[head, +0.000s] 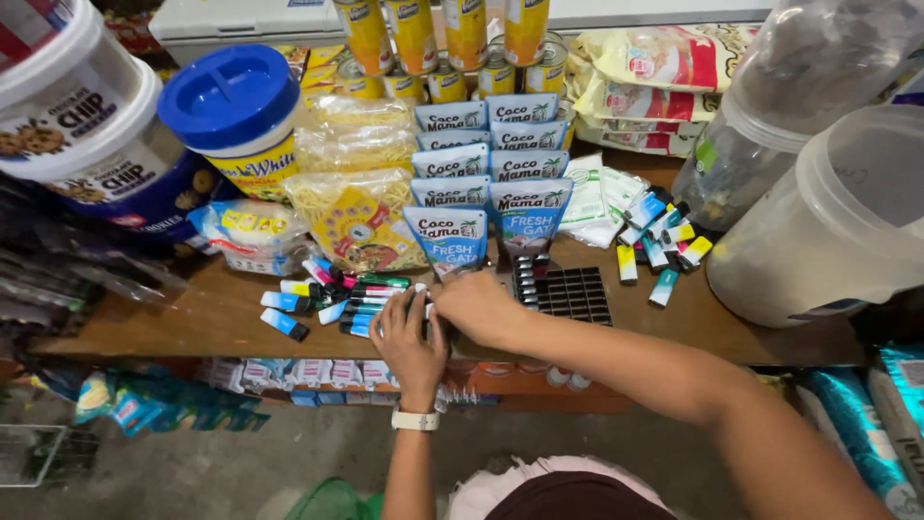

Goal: Organizing small colorful tubes and vape pens into a display rack on a retail counter.

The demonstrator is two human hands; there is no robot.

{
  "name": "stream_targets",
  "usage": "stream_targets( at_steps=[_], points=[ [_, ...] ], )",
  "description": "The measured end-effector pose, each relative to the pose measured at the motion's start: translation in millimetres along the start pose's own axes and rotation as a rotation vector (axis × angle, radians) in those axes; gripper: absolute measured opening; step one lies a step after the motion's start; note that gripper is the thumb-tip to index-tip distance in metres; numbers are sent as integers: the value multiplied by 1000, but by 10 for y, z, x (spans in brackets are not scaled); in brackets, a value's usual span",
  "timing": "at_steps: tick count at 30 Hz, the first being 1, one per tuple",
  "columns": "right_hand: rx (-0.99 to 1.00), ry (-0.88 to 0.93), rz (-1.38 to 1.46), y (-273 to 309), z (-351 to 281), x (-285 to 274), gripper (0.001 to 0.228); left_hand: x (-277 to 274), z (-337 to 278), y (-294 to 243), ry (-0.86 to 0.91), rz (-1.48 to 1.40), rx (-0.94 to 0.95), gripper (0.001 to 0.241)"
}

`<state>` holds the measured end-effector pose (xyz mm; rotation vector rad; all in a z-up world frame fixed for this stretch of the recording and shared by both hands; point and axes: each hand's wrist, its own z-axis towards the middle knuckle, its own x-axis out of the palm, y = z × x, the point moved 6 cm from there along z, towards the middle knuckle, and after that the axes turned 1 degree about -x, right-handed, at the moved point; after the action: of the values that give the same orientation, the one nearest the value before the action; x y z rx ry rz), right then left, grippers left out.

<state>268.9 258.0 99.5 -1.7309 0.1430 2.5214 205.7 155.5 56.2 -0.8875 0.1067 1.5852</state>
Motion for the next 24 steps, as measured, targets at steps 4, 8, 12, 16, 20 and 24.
stream_targets(
  at_steps=[4, 8, 12, 16, 20, 24],
  points=[
    [85, -14, 104, -111, -33, -668, 17, -148, 75, -154, -76, -94, 20, 33],
    [49, -131, 637, -292, -169, -1150, 28, -332, 161, -400, -109, -416, -38, 34],
    [109, -375, 1049, -441, -463, -1120, 33, -201, 102, -527, -52, -784, -296, 24],
    [242, -558, 1038, -486, -831, -1077, 32, 109, -48, -666, 56, -1012, -531, 22],
    [462, -674, 985, -680, -1120, -1138, 28, 180, 77, -887, 157, -1006, -484, 26],
    [471, -827, 1068, -1076, -1421, -1110, 23, 45, 357, -1108, 178, -957, -177, 45]
  ],
)
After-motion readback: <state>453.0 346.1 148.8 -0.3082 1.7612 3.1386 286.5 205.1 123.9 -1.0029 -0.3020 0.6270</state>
